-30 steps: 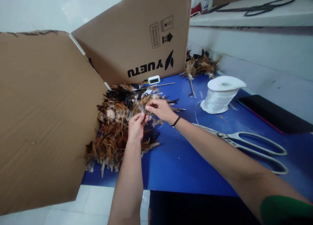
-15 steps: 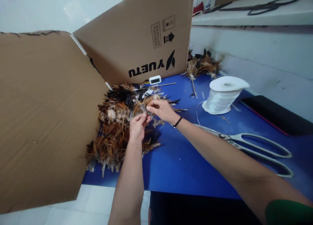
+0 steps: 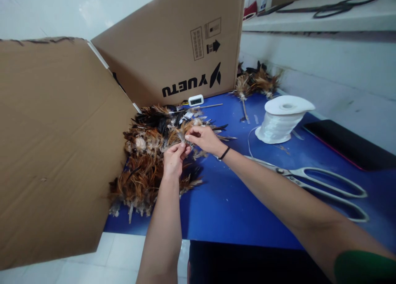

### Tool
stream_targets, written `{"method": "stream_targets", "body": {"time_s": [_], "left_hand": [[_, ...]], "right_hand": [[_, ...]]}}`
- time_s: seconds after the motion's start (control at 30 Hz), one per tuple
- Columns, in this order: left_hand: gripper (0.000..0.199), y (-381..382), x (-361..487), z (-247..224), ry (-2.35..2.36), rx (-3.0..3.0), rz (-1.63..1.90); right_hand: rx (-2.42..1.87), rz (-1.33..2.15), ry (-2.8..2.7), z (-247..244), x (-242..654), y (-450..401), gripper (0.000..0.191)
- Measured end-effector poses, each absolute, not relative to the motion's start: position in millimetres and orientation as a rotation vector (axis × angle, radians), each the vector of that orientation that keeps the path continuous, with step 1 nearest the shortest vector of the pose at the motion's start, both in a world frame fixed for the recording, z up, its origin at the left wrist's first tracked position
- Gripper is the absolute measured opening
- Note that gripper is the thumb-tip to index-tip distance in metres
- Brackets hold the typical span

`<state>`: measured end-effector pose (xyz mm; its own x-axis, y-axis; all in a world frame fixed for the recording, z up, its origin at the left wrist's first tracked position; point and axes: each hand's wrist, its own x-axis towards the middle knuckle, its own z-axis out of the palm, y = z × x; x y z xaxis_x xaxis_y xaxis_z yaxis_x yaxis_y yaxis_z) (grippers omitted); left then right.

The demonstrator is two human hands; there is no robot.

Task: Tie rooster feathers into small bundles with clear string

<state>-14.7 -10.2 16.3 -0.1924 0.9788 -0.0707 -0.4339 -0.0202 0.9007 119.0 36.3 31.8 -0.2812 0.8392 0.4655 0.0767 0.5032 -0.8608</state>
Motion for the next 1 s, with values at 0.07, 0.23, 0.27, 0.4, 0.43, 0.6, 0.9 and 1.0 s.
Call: {"method": "stream_targets", "body": {"time_s": [0.07, 0.23, 0.27, 0.4, 0.43, 0.6, 0.9, 1.0], "left_hand": [[0.026, -9.9, -15.1, 15.0, 1.019, 0.758, 1.519], [0.026, -9.3, -15.7, 13.3, 1.029, 0.770, 1.528], [0.026, -9.2, -15.8, 13.3, 1.030, 0.768, 1.528], [0.025, -8.9, -16.0, 13.3, 1.037, 0.775, 1.522], [0.025, -8.8, -16.1, 13.2, 1.042, 0.777, 1.521], [0.027, -9.0, -15.8, 13.3, 1.041, 0.787, 1.532], [0.029, -9.8, -15.2, 14.5, 1.062, 0.859, 1.531], [0.031, -9.7, -14.6, 14.1, 1.080, 0.892, 1.539]], "right_hand": [[-0.788, 0.911, -1.707, 30.8, 119.0, 36.7, 0.011], [-0.803, 0.899, -1.713, 29.0, 118.5, 36.9, 0.010], [-0.802, 0.902, -1.715, 28.7, 118.4, 36.8, 0.010], [-0.800, 0.890, -1.725, 28.0, 118.0, 36.6, 0.010], [-0.799, 0.883, -1.727, 28.0, 117.9, 36.5, 0.010], [-0.805, 0.854, -1.729, 28.3, 117.1, 34.9, 0.009], [-0.820, 0.724, -1.772, 32.0, 116.3, 29.2, 0.008], [-0.832, 0.694, -1.770, 32.5, 115.3, 27.5, 0.008]]}}
